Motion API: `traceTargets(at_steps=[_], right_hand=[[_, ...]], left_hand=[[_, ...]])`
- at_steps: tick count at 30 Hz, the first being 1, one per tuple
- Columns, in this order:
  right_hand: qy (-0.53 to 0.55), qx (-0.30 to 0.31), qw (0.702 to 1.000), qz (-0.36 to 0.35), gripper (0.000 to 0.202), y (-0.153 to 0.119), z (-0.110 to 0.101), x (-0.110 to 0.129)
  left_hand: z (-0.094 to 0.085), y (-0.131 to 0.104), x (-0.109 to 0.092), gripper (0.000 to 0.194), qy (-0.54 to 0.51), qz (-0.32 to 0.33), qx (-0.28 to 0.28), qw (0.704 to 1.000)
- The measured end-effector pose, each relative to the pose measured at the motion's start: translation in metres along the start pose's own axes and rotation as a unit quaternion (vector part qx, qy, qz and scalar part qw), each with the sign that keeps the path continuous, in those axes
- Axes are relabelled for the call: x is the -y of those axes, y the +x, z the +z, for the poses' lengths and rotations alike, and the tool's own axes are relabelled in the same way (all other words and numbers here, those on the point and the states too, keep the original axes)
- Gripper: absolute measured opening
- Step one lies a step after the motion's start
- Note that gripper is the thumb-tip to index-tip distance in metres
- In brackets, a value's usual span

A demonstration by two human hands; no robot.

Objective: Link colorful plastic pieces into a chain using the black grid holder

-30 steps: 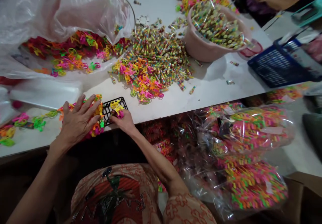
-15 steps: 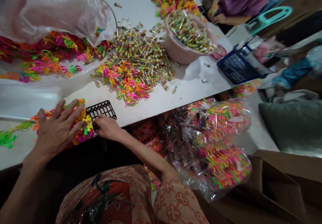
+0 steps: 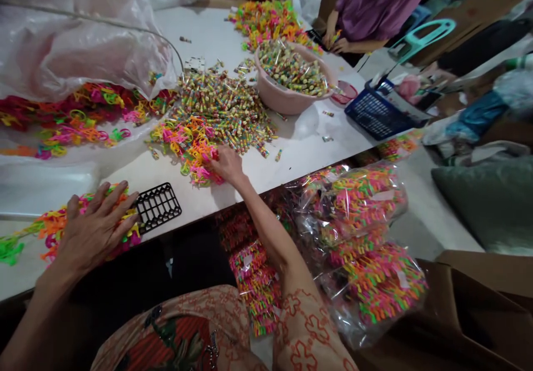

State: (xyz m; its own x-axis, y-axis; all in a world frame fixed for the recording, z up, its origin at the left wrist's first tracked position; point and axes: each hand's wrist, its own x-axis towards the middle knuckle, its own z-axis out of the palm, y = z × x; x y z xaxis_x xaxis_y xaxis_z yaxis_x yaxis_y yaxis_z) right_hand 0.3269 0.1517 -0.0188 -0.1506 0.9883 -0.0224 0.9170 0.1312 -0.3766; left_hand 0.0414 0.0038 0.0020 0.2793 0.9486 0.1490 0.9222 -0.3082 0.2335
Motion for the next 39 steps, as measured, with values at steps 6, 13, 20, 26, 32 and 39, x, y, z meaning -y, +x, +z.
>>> traceTargets(at_steps=[6, 13, 20, 26, 32, 39], right_hand=[[0.212, 0.010, 0.977, 0.005, 0.035, -0.007, 0.006, -0.020], [0.038, 0.024, 0.997, 0.064, 0.025, -0.009, -0.013, -0.018], [-0.004, 0.111, 0.986, 0.126, 0.015, -0.074, 0.000, -0.015], [-0.119, 0.036, 0.976, 0.178, 0.023, -0.064, -0.003, -0.019], [-0.117, -0.113, 0.961, 0.222, 0.029, -0.053, -0.016, -0.038], [0.392, -0.087, 0.888, 0.225, 0.018, -0.067, -0.007, -0.037]], left_hand=[[-0.001, -0.003, 0.001, 0.048, 0.022, 0.016, -0.013, 1.000], [0.000, -0.003, 0.002, 0.046, 0.013, 0.018, -0.018, 1.000], [-0.002, -0.003, 0.002, 0.047, -0.020, 0.006, -0.009, 1.000], [0.002, -0.005, 0.007, 0.047, -0.033, 0.016, -0.007, 0.999], [-0.002, -0.004, 0.003, 0.049, -0.039, 0.013, -0.002, 0.999], [-0.001, -0.004, 0.001, 0.051, -0.049, 0.006, -0.007, 0.999]])
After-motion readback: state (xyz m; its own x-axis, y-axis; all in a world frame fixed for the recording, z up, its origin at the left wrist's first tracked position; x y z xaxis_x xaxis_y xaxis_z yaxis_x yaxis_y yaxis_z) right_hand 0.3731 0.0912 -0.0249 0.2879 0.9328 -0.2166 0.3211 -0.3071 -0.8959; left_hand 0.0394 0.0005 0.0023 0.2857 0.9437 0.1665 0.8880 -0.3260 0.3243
